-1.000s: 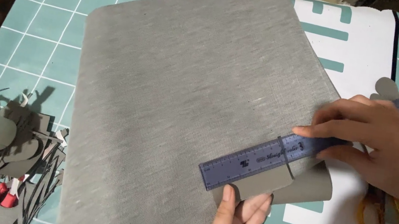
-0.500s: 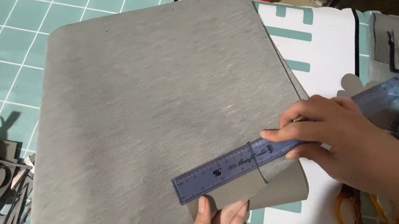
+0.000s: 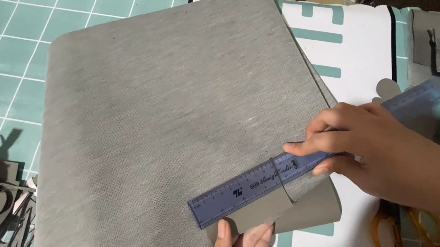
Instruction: Measuring and marking a piece of grey leather using a ruler and pencil on a workshop table.
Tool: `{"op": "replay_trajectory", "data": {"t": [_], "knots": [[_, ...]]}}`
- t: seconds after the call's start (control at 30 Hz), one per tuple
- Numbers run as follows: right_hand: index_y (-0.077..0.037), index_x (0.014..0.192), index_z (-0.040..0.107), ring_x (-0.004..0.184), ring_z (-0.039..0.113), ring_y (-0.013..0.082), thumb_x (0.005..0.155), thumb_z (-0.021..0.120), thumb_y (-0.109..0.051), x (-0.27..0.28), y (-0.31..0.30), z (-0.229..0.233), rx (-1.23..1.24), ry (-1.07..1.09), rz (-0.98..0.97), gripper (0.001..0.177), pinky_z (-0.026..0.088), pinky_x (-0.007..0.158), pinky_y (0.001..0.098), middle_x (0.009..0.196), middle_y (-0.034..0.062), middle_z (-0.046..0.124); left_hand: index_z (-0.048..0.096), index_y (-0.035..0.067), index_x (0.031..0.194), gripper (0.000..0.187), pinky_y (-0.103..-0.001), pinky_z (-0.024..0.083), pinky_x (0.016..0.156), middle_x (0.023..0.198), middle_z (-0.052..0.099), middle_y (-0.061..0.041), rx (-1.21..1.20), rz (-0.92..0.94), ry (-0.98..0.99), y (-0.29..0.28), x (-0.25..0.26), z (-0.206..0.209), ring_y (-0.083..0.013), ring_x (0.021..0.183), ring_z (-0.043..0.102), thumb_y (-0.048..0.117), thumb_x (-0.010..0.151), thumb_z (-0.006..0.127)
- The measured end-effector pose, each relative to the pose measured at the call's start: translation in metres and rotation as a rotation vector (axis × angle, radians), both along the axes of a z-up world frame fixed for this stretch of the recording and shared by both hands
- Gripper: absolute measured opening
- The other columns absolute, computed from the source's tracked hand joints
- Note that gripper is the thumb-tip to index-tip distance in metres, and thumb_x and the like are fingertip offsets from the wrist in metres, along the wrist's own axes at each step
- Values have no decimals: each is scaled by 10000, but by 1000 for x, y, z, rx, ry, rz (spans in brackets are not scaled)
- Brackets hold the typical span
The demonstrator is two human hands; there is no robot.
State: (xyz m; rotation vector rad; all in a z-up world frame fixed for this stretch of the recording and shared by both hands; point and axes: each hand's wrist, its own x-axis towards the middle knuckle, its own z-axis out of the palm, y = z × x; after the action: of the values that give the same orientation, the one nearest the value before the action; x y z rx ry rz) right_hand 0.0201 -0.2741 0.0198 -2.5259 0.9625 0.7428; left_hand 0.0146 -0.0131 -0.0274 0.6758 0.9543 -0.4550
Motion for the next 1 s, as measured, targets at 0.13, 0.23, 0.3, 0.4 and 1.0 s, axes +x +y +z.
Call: {"op": "replay_trajectory", "data": {"t": [0.13,0.23,0.3,0.4,1.0], "knots": [[-409,1318,573,730,726,122,874,686,-535,0,-1,-3,7,0,-9,475,563,675,270,938,-81,775,611,-185,1046,344,-560,601,1041,885,622,-170,10,13,6,0,1,4,-434,967,712,145,957,652],[-401,1311,580,725,722,128,876,685,-538,4,-3,-5,13,-1,-17,468,556,670,274,932,-74,774,609,-191,1047,349,-564,602,1040,880,621,-172,17,22,10,1,1,5,-437,963,711,143,955,654],[-395,1306,584,721,719,132,877,684,-540,6,-1,-3,15,-3,-22,464,551,667,276,928,-69,773,607,-195,1048,351,-567,603,1038,877,620,-174,20,27,12,-3,0,5,-438,960,710,141,954,655],[-386,1299,591,716,714,138,879,682,-544,8,-2,-3,20,-4,-29,458,544,662,280,923,-62,772,605,-201,1049,356,-571,604,1036,872,619,-177,27,37,15,-2,1,6,-441,956,709,138,952,656],[-333,1258,633,685,688,172,889,674,-564,0,85,121,-30,-79,-129,437,502,633,304,888,-18,763,590,-237,1055,384,-598,611,1025,841,612,-193,-17,34,-24,2,-6,6,-458,930,701,122,941,666]]}}
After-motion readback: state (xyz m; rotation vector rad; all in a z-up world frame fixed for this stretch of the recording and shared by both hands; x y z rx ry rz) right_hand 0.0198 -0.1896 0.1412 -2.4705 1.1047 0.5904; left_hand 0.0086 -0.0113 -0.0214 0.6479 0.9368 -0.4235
